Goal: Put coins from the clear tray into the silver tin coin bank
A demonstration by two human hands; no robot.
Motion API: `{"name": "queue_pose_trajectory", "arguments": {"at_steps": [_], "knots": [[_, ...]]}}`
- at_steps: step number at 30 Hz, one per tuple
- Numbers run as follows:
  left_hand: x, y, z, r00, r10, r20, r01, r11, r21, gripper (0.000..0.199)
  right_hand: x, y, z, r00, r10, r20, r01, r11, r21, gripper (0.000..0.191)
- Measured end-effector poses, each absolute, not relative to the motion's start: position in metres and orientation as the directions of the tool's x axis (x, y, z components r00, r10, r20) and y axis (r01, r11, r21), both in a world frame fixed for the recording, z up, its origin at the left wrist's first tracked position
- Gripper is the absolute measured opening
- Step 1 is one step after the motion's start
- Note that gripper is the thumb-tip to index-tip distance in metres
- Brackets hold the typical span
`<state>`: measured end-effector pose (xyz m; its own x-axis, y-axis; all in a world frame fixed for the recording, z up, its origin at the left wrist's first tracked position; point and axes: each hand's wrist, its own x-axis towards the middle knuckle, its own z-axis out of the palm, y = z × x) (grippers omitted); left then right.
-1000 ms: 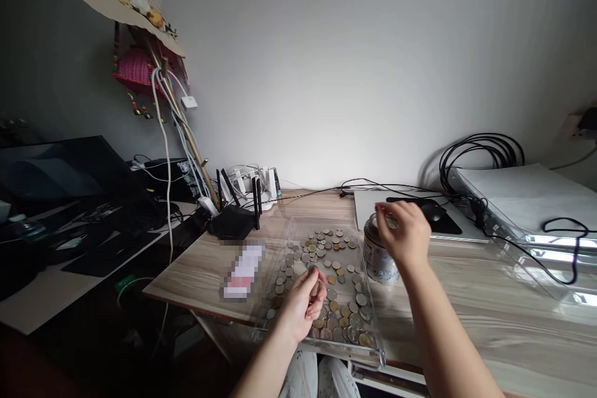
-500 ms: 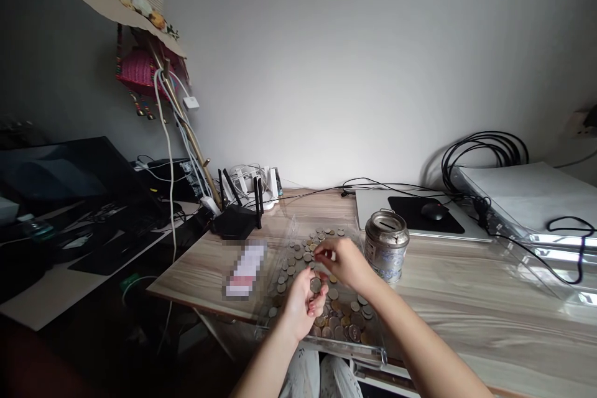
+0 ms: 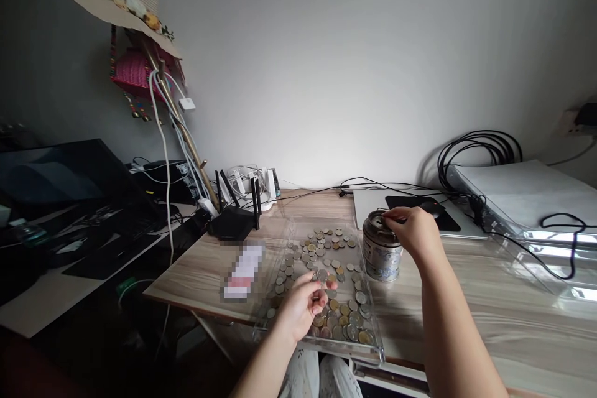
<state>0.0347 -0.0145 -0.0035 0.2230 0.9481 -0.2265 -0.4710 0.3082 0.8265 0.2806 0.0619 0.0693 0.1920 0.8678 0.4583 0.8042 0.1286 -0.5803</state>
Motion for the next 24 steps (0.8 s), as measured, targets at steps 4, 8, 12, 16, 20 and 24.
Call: {"name": "queue_pose_trajectory", "arguments": {"at_steps": [4, 8, 12, 16, 20, 24], "knots": [[0.035, -0.014, -0.006, 0.23, 0.941, -0.25, -0.474, 0.332, 0.815, 0.017, 0.275, 0.066, 0.066, 0.19, 0.822, 0.537, 0.841, 0.146, -0.522, 0.022], [0.035, -0.014, -0.006, 0.234, 0.941, -0.244, -0.488, 0.331, 0.808, 0.015, 0.278, 0.071, 0.063, 0.137, 0.834, 0.535, 0.861, 0.167, -0.481, 0.023], [0.035, -0.015, -0.005, 0.214, 0.952, -0.218, -0.486, 0.297, 0.822, 0.02, 0.266, 0.059, 0.07, 0.143, 0.735, 0.662, 0.849, 0.252, -0.464, 0.025], [0.036, -0.014, -0.007, 0.152, 0.977, -0.149, -0.465, 0.204, 0.861, 0.026, 0.225, 0.037, 0.073, 0.039, 0.622, 0.782, 0.732, 0.515, -0.446, 0.026], [0.036, -0.013, -0.007, 0.095, 0.99, -0.102, -0.441, 0.133, 0.887, 0.028, 0.179, 0.027, 0.06, -0.44, 0.746, 0.5, 0.559, 0.663, -0.498, 0.024], [0.037, -0.013, -0.006, 0.105, 0.989, -0.1, -0.41, 0.135, 0.902, 0.031, 0.159, 0.028, 0.047, -0.589, 0.725, 0.358, 0.472, 0.668, -0.576, 0.018]]}}
